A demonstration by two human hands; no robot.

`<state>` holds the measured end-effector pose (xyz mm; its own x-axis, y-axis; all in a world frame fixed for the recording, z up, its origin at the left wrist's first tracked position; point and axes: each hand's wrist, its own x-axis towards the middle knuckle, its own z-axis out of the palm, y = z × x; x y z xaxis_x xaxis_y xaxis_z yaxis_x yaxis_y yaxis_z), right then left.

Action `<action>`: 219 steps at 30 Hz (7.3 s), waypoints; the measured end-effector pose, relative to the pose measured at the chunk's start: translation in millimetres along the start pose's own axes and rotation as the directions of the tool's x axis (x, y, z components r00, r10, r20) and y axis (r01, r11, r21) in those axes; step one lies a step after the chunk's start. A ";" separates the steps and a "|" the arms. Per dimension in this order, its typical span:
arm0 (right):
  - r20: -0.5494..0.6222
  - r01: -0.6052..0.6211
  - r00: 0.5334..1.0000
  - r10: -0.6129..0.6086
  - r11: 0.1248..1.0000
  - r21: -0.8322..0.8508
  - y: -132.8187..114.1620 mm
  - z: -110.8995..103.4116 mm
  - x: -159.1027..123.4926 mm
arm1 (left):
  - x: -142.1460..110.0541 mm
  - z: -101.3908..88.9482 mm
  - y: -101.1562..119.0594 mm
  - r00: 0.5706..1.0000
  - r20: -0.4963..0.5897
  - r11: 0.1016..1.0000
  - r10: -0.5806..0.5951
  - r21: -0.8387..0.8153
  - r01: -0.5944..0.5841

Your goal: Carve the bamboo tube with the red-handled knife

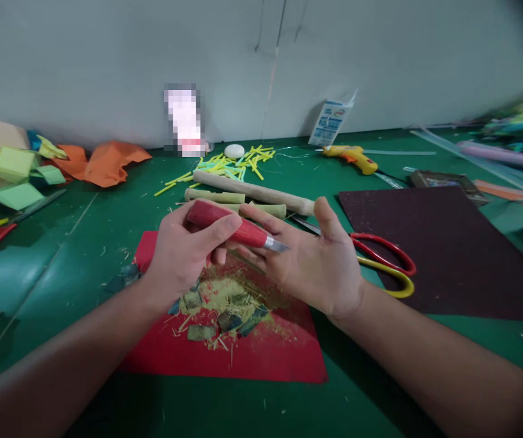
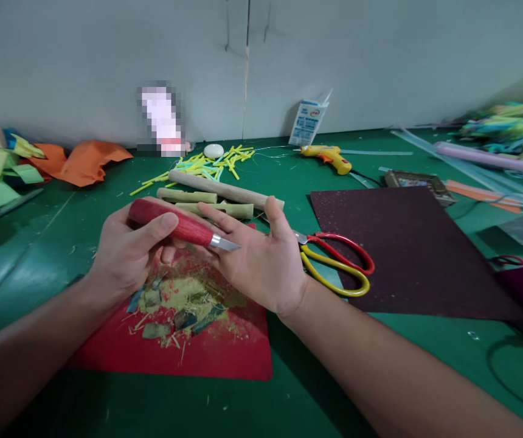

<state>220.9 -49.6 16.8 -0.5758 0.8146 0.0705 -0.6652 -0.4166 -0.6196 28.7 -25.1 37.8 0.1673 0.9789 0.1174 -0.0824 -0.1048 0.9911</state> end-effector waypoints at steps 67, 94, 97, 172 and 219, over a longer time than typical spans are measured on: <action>-0.053 -0.068 0.996 0.070 0.997 0.045 -0.9 11.1 -2.0 | -7.7 2.9 11.5 0.905 0.383 0.835 0.185 0.424 -0.350; -0.090 -0.079 0.993 0.081 0.997 0.025 -5.0 11.1 -2.9 | -0.2 -6.1 12.1 0.916 0.281 0.835 0.285 0.397 -0.382; -0.100 -0.083 0.991 0.086 0.996 0.035 -5.6 12.0 -2.7 | -0.9 -5.7 12.6 0.907 0.325 0.827 0.268 0.405 -0.390; 0.082 -0.152 0.833 -0.547 -0.368 -0.917 -7.2 -2.5 -3.2 | 29.7 -17.6 -3.4 0.917 -0.377 0.982 0.130 -0.078 -0.171; 0.048 -0.046 0.978 -0.201 -0.436 -0.899 11.7 1.9 -0.2 | -8.1 -7.4 8.8 0.837 0.091 0.642 0.539 0.599 -0.479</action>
<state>212.3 -55.3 11.1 -0.4523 0.8615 0.2308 0.7434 0.5071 -0.4360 19.4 -32.7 45.1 0.1853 0.7469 0.6386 0.4551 -0.6412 0.6179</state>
